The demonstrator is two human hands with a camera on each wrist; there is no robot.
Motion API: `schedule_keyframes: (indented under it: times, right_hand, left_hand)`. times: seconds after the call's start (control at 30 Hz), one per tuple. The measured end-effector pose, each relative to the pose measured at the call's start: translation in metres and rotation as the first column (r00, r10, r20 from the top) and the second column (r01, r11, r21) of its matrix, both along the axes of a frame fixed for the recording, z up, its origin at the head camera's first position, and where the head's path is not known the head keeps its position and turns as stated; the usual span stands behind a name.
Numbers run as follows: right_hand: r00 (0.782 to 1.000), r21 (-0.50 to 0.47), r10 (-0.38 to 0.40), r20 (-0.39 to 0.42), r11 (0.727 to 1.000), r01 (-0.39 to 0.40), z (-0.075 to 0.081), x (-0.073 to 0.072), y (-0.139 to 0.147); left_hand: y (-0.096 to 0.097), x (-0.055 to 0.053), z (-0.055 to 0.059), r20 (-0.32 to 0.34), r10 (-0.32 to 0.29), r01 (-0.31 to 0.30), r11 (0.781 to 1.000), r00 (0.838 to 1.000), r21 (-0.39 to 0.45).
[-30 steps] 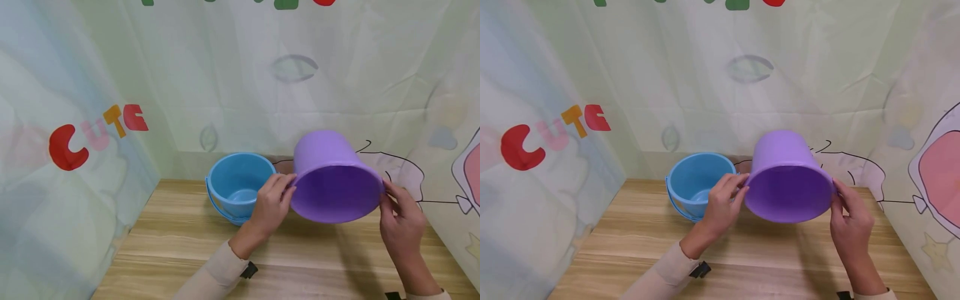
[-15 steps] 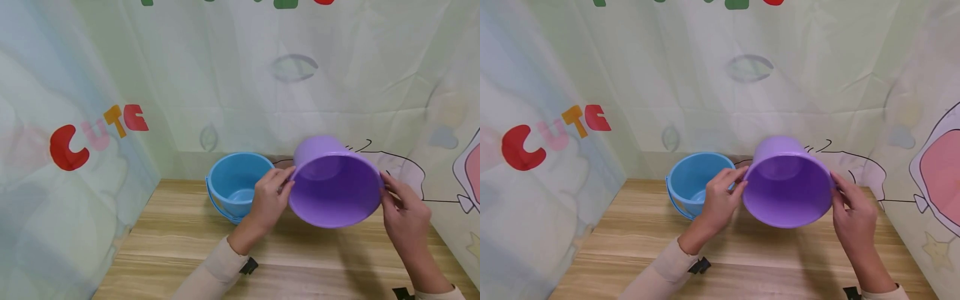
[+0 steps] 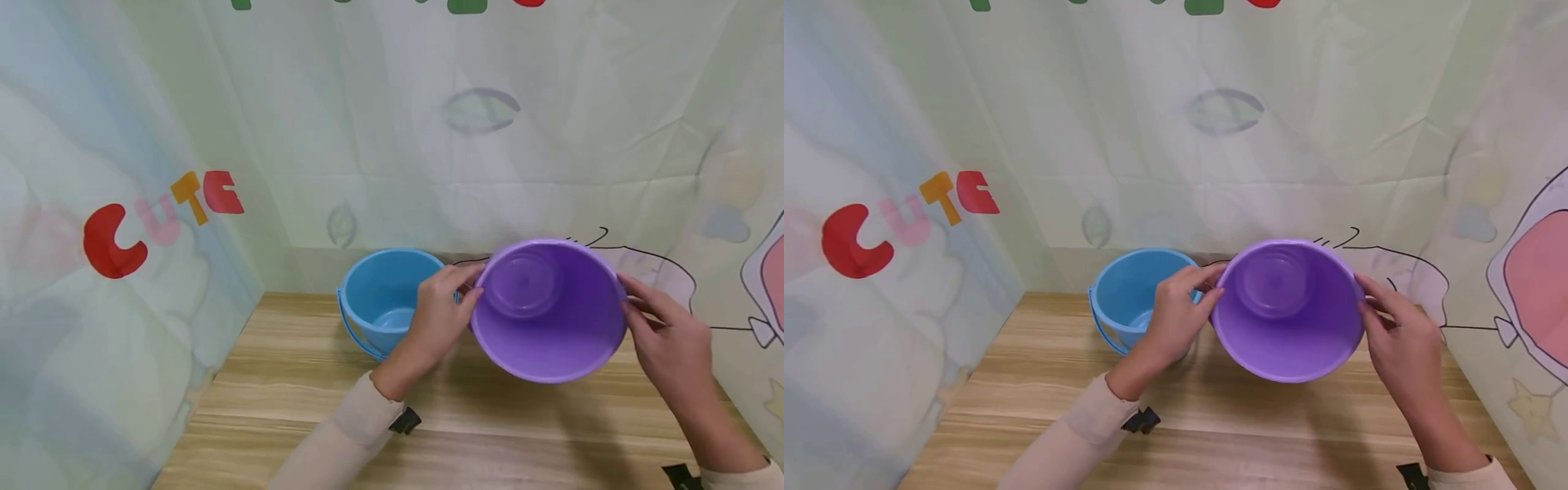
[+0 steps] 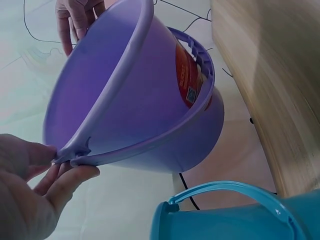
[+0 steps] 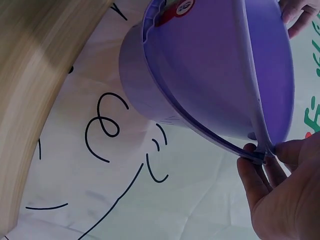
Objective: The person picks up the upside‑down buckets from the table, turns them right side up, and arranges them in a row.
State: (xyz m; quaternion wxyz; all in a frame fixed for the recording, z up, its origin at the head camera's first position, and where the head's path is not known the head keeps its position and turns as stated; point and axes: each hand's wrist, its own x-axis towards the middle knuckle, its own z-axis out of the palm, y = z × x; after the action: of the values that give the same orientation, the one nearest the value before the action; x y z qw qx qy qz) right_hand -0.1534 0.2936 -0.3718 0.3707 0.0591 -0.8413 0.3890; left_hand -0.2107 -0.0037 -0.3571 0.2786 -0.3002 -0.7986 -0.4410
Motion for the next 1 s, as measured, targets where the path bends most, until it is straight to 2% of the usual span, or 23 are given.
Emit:
schedule_keyframes:
  times: [0.1,0.33,0.53,0.77,1.0]
  right_hand:
    - [0.999,0.008,-0.004,0.050,1.000,0.004,0.002,-0.001,0.003]
    - [0.990,0.038,-0.003,0.141,0.999,-0.002,0.007,-0.005,0.006]
    - [0.974,0.076,0.003,0.226,0.997,-0.021,0.013,-0.009,0.012]
    - [0.955,0.112,0.016,0.296,0.992,-0.051,0.020,-0.017,0.017]
    - [0.925,0.142,0.022,0.380,0.986,-0.082,0.026,-0.025,0.022]
  left_hand:
    - [0.001,-0.003,0.003,0.061,-0.003,0.003,1.000,0.998,-0.006]
    - [0.002,-0.008,0.011,0.193,-0.002,0.010,0.999,0.981,-0.041]
    - [0.004,-0.012,0.014,0.256,0.014,-0.001,0.999,0.967,-0.052]
    - [0.008,-0.019,0.015,0.290,0.026,-0.014,0.999,0.957,-0.044]
    - [0.010,-0.023,0.018,0.363,0.035,-0.016,0.998,0.931,-0.054]
